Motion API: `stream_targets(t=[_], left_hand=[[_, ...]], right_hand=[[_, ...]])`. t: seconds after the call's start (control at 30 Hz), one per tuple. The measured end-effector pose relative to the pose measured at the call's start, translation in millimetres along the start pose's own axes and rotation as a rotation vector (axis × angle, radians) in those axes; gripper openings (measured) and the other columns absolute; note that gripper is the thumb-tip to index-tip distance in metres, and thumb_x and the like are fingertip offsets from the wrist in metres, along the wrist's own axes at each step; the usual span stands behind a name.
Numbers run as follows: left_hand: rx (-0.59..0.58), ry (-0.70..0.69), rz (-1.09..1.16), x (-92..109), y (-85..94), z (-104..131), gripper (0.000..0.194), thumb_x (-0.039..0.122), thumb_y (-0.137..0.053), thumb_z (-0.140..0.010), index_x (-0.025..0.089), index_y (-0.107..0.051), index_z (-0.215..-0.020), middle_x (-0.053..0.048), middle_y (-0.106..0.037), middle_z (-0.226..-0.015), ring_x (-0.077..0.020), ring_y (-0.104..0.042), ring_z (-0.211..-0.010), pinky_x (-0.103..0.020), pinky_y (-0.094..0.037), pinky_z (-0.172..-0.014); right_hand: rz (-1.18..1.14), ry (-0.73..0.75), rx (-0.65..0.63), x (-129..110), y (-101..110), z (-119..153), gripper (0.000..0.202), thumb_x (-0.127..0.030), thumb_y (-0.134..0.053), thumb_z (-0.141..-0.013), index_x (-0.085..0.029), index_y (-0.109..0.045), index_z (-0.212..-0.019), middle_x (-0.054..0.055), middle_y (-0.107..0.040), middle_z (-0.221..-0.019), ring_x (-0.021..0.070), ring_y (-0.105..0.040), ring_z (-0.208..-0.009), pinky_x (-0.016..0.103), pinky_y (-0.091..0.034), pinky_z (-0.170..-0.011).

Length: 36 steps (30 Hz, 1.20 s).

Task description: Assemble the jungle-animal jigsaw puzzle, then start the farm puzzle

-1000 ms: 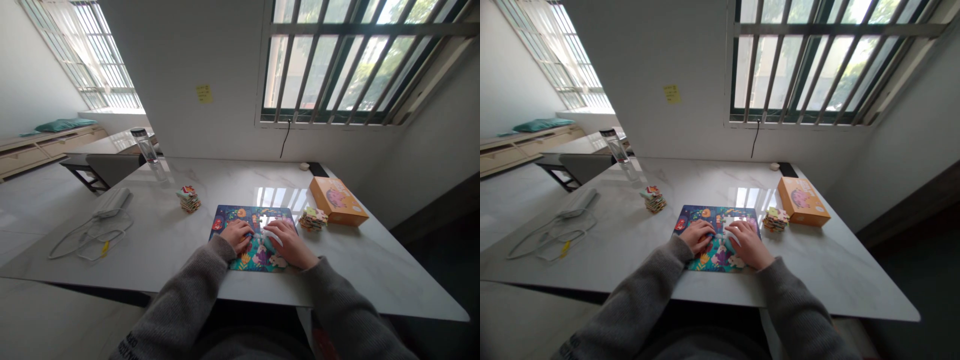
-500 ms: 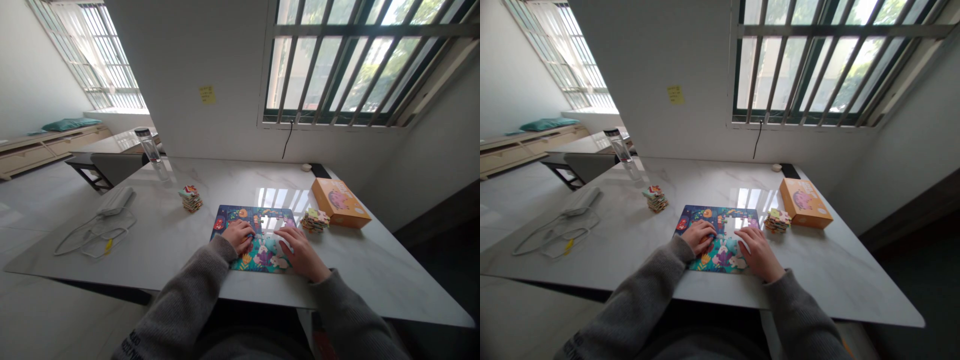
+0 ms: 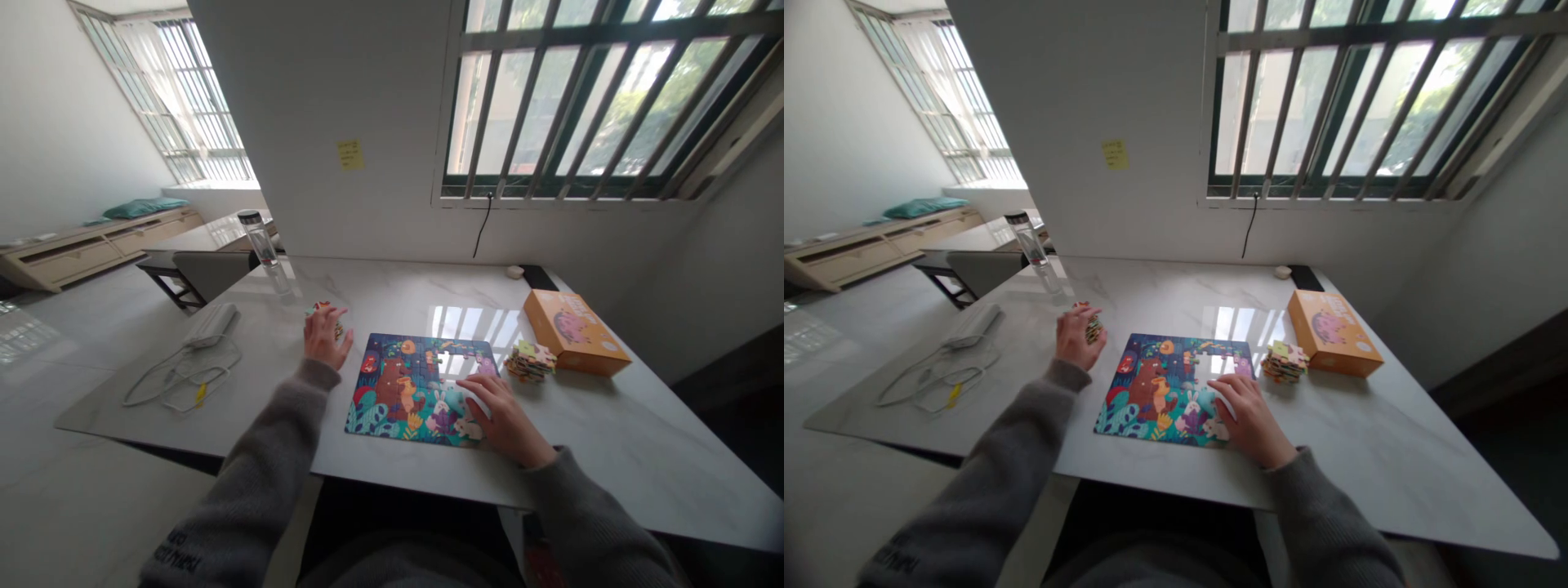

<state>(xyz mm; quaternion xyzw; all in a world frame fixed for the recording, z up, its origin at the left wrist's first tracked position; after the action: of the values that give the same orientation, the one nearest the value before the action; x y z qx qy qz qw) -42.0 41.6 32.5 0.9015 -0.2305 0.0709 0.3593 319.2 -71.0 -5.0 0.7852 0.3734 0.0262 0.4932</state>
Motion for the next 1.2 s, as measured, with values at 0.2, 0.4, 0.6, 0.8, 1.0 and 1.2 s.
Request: stream_targets(t=[0.2,0.4,0.6,0.8,1.0,1.2], left_hand=[[0.005,0.135,-0.110,-53.7,8.5,-15.7,0.056,0.038,-0.068,-0.082,0.018,-0.056,-0.133,-0.015,-0.048,-0.130,-0.0341,-0.046,-0.124,-0.050,-0.034,-0.113],[0.005,-0.072,0.047,-1.6,-1.9,3.0,0.038,0.027,-0.061,-0.085,0.019,-0.062,-0.122,-0.013,-0.052,-0.125,-0.0321,-0.049,-0.120,-0.048,-0.039,-0.109],[-0.142,-0.261,0.334,73.8,-9.3,18.5,0.027,0.018,-0.059,-0.088,0.020,-0.065,-0.114,-0.011,-0.054,-0.123,-0.0267,-0.053,-0.112,-0.044,-0.048,-0.099],[-0.256,-0.296,0.550,109.5,-25.3,27.1,0.025,0.014,-0.058,-0.088,0.021,-0.065,-0.112,-0.010,-0.053,-0.125,-0.0236,-0.056,-0.112,-0.043,-0.048,-0.102],[-0.262,-0.226,0.623,106.6,-40.7,32.7,0.022,0.013,-0.054,-0.090,0.020,-0.065,-0.108,-0.009,-0.054,-0.121,-0.0234,-0.057,-0.114,-0.040,-0.051,-0.100],[-0.252,-0.205,0.611,101.0,-41.7,34.2,0.024,0.012,-0.054,-0.088,0.020,-0.065,-0.107,-0.009,-0.054,-0.120,-0.0234,-0.057,-0.113,-0.041,-0.050,-0.101]], right_hand=[[0.007,0.019,0.009,-2.9,-2.2,-1.1,0.029,-0.021,-0.049,-0.099,-0.024,-0.060,-0.126,0.011,-0.065,-0.117,0.0267,-0.059,-0.111,0.046,-0.048,-0.095],[0.113,0.016,0.069,6.9,16.0,-1.0,0.030,-0.020,-0.049,-0.099,-0.023,-0.059,-0.127,0.011,-0.065,-0.120,0.0275,-0.058,-0.115,0.046,-0.045,-0.098],[0.432,-0.171,0.177,50.1,55.7,2.1,0.036,-0.029,-0.051,-0.097,-0.022,-0.060,-0.132,0.015,-0.057,-0.131,0.0343,-0.051,-0.124,0.052,-0.040,-0.102],[0.473,-0.271,0.027,101.4,70.7,0.6,0.059,-0.043,-0.056,-0.093,-0.020,-0.046,-0.146,0.019,-0.055,-0.133,0.0380,-0.050,-0.121,0.053,-0.044,-0.097],[0.355,-0.198,-0.054,119.4,67.7,-0.4,0.049,-0.037,-0.052,-0.094,-0.022,-0.054,-0.141,0.015,-0.060,-0.111,0.0326,-0.056,-0.103,0.046,-0.047,-0.092],[0.337,-0.264,0.037,124.4,71.5,-4.0,0.051,-0.044,-0.045,-0.097,-0.016,-0.058,-0.138,0.017,-0.057,-0.106,0.0336,-0.055,-0.102,0.048,-0.047,-0.094]])
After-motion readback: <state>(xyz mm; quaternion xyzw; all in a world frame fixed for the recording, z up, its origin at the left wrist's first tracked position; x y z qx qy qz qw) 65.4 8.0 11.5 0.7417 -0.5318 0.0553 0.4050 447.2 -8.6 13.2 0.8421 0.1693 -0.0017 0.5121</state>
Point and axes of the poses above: each hand's wrist, its own z-axis away from the middle knuckle, its own y-axis out of the back of the hand, x = y × z, the point moved 1 cm from there along -z, towards the middle knuckle
